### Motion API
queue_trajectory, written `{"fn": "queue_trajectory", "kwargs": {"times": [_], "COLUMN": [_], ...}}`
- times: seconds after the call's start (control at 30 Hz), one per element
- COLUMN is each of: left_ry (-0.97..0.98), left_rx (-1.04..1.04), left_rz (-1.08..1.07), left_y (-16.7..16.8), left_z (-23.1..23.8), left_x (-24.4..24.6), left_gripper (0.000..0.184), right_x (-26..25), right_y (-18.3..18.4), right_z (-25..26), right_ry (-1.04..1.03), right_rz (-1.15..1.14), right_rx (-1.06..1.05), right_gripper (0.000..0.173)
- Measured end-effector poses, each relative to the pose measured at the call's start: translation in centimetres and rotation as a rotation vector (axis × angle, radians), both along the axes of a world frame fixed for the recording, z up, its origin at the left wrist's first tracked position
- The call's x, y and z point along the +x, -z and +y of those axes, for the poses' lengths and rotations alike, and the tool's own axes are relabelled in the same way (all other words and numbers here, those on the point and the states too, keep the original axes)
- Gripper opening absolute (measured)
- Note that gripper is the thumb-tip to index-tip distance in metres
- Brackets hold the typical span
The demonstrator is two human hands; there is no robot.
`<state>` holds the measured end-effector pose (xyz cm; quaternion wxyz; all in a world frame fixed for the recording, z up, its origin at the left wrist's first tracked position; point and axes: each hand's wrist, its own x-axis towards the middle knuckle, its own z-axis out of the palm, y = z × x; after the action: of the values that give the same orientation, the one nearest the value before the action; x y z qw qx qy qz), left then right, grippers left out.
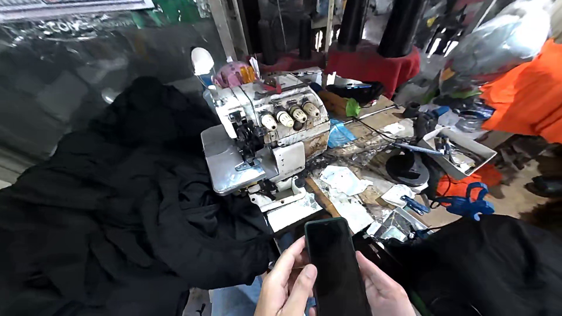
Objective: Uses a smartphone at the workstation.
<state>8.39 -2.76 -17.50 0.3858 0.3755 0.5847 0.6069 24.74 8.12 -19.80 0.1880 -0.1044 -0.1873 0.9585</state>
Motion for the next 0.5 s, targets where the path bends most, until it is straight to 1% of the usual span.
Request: {"fn": "queue_trajectory", "kwargs": {"times": [0.13, 0.2, 0.33, 0.4, 0.5], "left_ry": [0.061, 0.08, 0.112, 0.125, 0.131], "left_rx": [0.064, 0.058, 0.037, 0.033, 0.055], "left_rz": [-0.022, -0.029, -0.054, -0.047, -0.043], "left_y": [0.7, 0.8, 0.9, 1.2, 1.7], "left_z": [0.2, 0.1, 0.1, 0.2, 0.5], "left_x": [0.0, 0.0, -0.1, -0.1, 0.0], "left_gripper": [0.065, 0.074, 0.087, 0.091, 0.092], "right_x": [-0.1, -0.2, -0.3, -0.3, -0.2], "right_y": [0.3, 0.4, 0.1, -0.1, -0.4], "right_z": [0.3, 0.4, 0.3, 0.3, 0.3], "right_ry": [0.042, 0.05, 0.094, 0.109, 0.13], "right_rz": [-0.062, -0.123, -0.223, -0.23, -0.266], "right_rx": [0.09, 0.146, 0.194, 0.22, 0.236], "right_gripper": [0.055, 0.056, 0.053, 0.053, 0.055]}}
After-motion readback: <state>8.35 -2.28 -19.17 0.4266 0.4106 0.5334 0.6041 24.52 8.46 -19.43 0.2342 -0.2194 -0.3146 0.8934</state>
